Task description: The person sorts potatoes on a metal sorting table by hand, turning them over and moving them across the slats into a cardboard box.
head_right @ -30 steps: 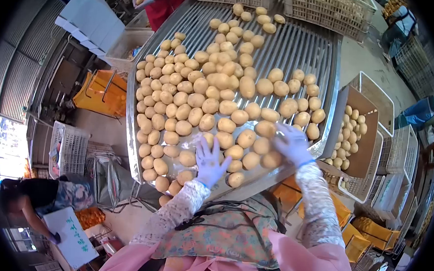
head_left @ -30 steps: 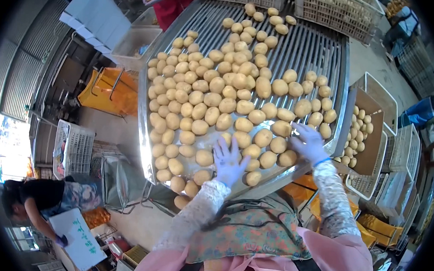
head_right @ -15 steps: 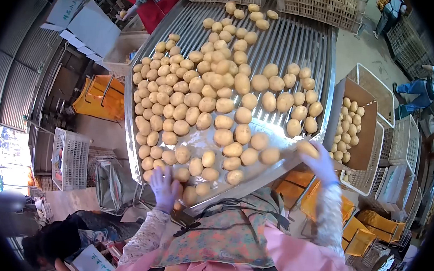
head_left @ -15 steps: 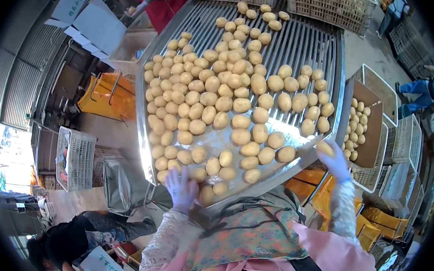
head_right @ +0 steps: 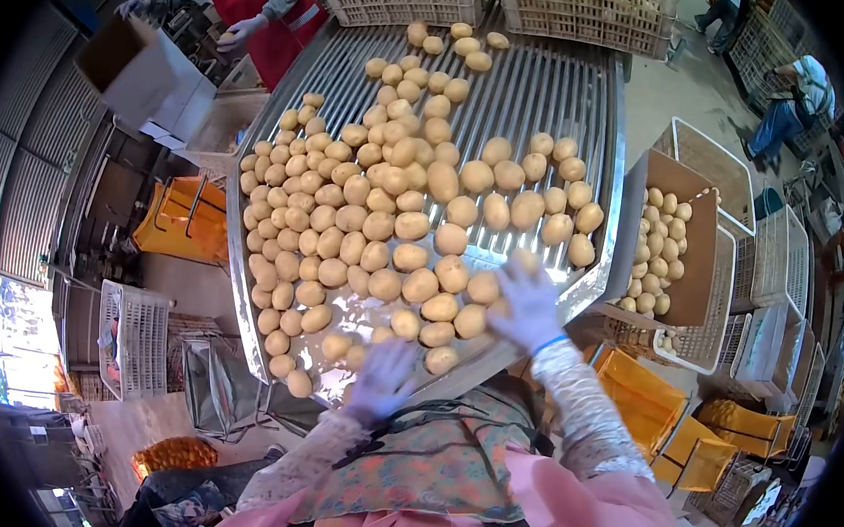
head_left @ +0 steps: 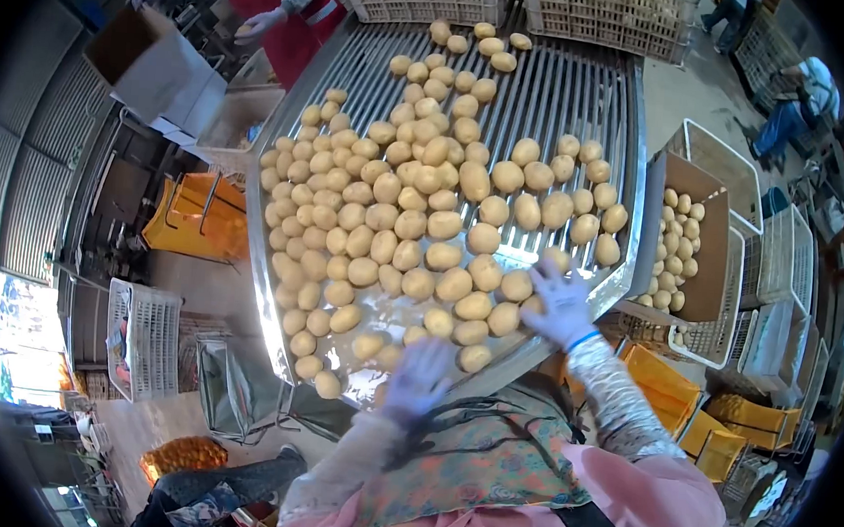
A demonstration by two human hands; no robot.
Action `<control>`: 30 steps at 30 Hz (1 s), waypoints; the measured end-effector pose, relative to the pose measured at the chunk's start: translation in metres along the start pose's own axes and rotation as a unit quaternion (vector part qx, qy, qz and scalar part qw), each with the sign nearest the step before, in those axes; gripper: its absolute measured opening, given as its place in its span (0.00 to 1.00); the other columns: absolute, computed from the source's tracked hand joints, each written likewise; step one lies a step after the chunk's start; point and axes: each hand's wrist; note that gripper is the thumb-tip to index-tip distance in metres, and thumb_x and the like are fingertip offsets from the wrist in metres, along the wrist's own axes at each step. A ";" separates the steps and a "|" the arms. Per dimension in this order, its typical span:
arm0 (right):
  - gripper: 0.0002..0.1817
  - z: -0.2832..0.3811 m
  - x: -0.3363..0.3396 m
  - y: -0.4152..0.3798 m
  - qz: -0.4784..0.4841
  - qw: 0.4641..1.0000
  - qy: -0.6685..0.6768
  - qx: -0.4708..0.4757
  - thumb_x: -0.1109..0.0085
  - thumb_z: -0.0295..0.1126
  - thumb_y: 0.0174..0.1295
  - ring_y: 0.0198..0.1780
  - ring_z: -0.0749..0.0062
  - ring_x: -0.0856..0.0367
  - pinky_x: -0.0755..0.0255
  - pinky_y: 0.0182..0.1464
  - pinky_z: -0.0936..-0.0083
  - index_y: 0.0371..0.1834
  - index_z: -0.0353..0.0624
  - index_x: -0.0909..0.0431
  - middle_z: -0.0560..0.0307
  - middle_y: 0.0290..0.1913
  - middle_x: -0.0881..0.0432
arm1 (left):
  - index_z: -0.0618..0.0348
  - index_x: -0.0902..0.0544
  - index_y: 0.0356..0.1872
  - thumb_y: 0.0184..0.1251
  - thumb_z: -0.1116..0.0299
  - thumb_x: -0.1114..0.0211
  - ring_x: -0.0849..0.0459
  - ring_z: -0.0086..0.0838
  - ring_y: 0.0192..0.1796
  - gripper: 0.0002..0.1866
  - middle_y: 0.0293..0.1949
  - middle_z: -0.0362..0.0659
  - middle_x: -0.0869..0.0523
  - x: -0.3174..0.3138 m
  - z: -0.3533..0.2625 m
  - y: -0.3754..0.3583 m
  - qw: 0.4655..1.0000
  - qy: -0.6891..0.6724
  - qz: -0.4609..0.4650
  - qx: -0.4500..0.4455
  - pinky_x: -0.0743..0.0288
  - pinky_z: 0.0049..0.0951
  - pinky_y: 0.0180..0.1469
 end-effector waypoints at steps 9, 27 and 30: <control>0.26 -0.070 0.040 0.121 0.003 0.987 0.075 -0.139 0.42 0.43 0.65 0.62 0.50 0.20 0.22 0.60 0.58 0.66 0.49 0.25 0.44 0.62 0.22 | 0.73 0.37 0.75 0.67 0.43 0.34 0.43 0.71 0.77 0.47 0.77 0.66 0.41 -0.026 0.028 -0.016 0.934 0.221 -0.170 0.223 0.52 0.70 0.75; 0.19 -0.105 0.083 -0.050 -0.093 0.811 0.528 -0.233 0.35 0.25 0.55 0.42 0.80 0.21 0.24 0.41 0.83 0.52 0.43 0.22 0.65 0.43 0.21 | 0.62 0.32 0.75 0.67 0.50 0.35 0.44 0.63 0.79 0.40 0.77 0.66 0.39 0.013 0.111 0.072 0.959 0.098 -0.091 0.249 0.57 0.70 0.77; 0.15 -0.177 0.085 -0.150 0.085 0.762 0.509 -0.392 0.35 0.26 0.53 0.45 0.77 0.20 0.24 0.44 0.81 0.46 0.44 0.19 0.64 0.42 0.20 | 0.61 0.36 0.78 0.68 0.47 0.37 0.47 0.67 0.79 0.42 0.78 0.65 0.41 -0.037 0.065 0.110 0.944 0.199 -0.059 0.256 0.61 0.70 0.77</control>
Point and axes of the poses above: each hand's wrist, its own y-axis towards the middle knuckle, its own x-axis out of the back of the hand, z = x × y
